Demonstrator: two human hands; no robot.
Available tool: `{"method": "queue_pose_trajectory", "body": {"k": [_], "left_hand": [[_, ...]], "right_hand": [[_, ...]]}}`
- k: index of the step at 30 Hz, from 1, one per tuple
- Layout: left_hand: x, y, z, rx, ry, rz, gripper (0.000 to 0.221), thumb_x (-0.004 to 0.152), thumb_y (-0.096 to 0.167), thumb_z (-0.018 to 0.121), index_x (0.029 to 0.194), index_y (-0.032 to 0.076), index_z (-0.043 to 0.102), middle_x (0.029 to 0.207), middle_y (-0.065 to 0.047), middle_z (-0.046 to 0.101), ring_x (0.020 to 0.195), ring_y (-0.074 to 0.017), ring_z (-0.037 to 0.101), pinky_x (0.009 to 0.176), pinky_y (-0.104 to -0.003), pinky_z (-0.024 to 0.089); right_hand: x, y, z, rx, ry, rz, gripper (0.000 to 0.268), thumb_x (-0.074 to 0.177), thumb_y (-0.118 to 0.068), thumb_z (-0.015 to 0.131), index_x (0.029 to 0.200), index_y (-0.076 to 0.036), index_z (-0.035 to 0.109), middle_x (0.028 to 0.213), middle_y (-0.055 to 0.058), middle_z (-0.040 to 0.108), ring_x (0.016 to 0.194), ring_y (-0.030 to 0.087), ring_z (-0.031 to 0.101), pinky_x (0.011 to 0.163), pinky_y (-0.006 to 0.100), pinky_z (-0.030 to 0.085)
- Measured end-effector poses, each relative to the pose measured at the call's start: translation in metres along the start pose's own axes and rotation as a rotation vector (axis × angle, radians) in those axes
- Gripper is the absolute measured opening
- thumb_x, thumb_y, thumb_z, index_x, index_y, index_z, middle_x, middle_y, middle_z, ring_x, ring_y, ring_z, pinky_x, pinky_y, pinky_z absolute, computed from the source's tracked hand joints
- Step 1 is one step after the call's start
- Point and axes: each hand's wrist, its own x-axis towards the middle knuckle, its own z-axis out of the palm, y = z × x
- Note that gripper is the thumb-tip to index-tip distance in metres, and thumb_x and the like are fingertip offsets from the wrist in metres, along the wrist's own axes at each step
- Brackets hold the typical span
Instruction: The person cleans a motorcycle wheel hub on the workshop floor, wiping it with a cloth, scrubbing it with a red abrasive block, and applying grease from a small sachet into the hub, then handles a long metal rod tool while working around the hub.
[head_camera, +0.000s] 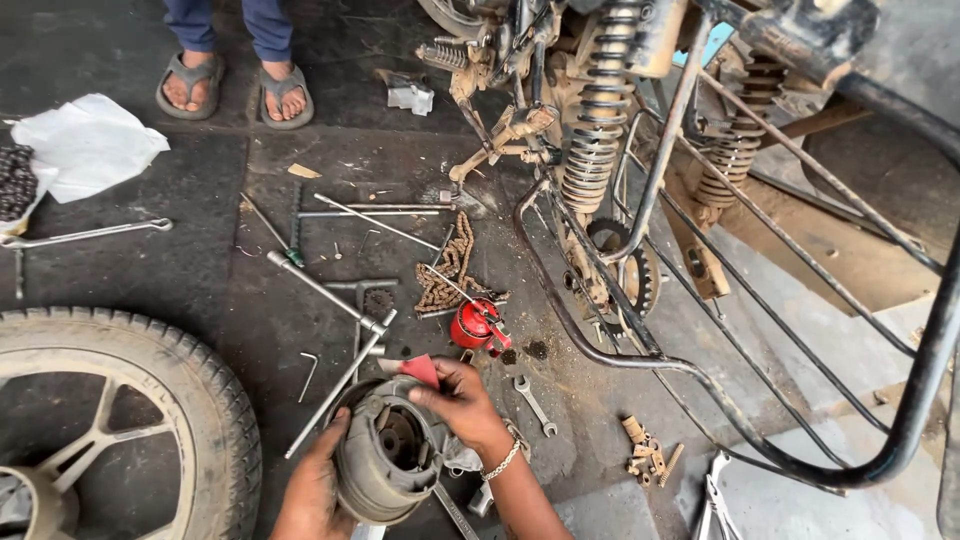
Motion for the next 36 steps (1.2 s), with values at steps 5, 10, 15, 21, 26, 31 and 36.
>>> {"method": "queue_pose_trajectory", "body": {"k": [5, 10, 15, 21, 26, 31, 36], "left_hand": [[0.006, -0.009, 0.008, -0.022, -0.012, 0.08, 0.043, 0.092, 0.035, 0.064, 0.12, 0.003, 0.068, 0.106, -0.013, 0.074, 0.096, -0.0272, 0.071, 0.092, -0.046, 0.055], [-0.009, 0.006, 0.025, -0.048, 0.028, 0.153, 0.045, 0.09, 0.037, 0.058, 0.122, 0.007, 0.066, 0.109, -0.01, 0.075, 0.103, -0.0252, 0.071, 0.097, -0.046, 0.051], [-0.006, 0.016, 0.021, 0.012, -0.037, 0.231, 0.053, 0.092, 0.046, 0.054, 0.127, 0.008, 0.065, 0.113, -0.011, 0.072, 0.108, -0.0256, 0.067, 0.096, -0.046, 0.051], [-0.033, 0.022, 0.028, 0.478, -0.069, 0.477, 0.067, 0.087, 0.055, 0.058, 0.134, 0.007, 0.062, 0.113, -0.011, 0.073, 0.103, -0.0238, 0.071, 0.088, -0.04, 0.057], [-0.046, 0.017, 0.037, 0.952, -0.19, 0.815, 0.09, 0.06, 0.034, 0.091, 0.137, 0.003, 0.054, 0.113, -0.012, 0.075, 0.098, -0.0202, 0.075, 0.085, -0.035, 0.059], [-0.037, 0.009, 0.04, 0.702, -0.26, 0.95, 0.07, 0.066, 0.02, 0.091, 0.126, -0.002, 0.061, 0.105, -0.012, 0.079, 0.096, -0.0176, 0.075, 0.086, -0.036, 0.059], [-0.025, 0.01, 0.027, 0.727, 0.044, 1.066, 0.051, 0.071, 0.017, 0.083, 0.115, -0.003, 0.065, 0.091, -0.015, 0.079, 0.083, -0.0201, 0.075, 0.076, -0.037, 0.06]], "right_hand": [[-0.012, 0.028, 0.013, -0.432, 0.405, -0.229, 0.021, 0.095, -0.005, 0.081, 0.105, 0.005, 0.066, 0.099, 0.011, 0.068, 0.093, 0.017, 0.064, 0.085, 0.033, 0.053], [-0.043, -0.023, 0.023, -0.453, 0.939, -0.426, 0.023, 0.105, -0.015, 0.061, 0.123, -0.005, 0.05, 0.099, 0.006, 0.063, 0.087, 0.013, 0.063, 0.079, 0.033, 0.055], [-0.057, -0.098, 0.076, -0.825, 0.332, -0.354, 0.022, 0.104, -0.013, 0.054, 0.118, -0.003, 0.067, 0.098, 0.008, 0.073, 0.084, 0.016, 0.066, 0.076, 0.033, 0.056], [-0.059, -0.016, 0.063, -0.034, 0.293, -0.049, 0.033, 0.1, -0.021, 0.067, 0.113, 0.009, 0.066, 0.102, 0.013, 0.066, 0.089, 0.019, 0.057, 0.078, 0.035, 0.044], [-0.05, -0.034, 0.078, 0.415, 0.591, 0.142, 0.047, 0.101, -0.03, 0.076, 0.114, 0.014, 0.068, 0.101, 0.019, 0.066, 0.089, 0.024, 0.061, 0.081, 0.04, 0.049], [-0.038, -0.096, 0.1, 0.752, 0.51, 0.113, 0.046, 0.085, -0.027, 0.07, 0.119, 0.004, 0.07, 0.113, 0.016, 0.077, 0.103, 0.024, 0.073, 0.096, 0.039, 0.056], [-0.039, -0.041, 0.083, 0.507, 0.521, 0.125, 0.038, 0.087, -0.009, 0.074, 0.122, 0.006, 0.072, 0.115, 0.018, 0.076, 0.102, 0.023, 0.071, 0.095, 0.036, 0.055]]}}
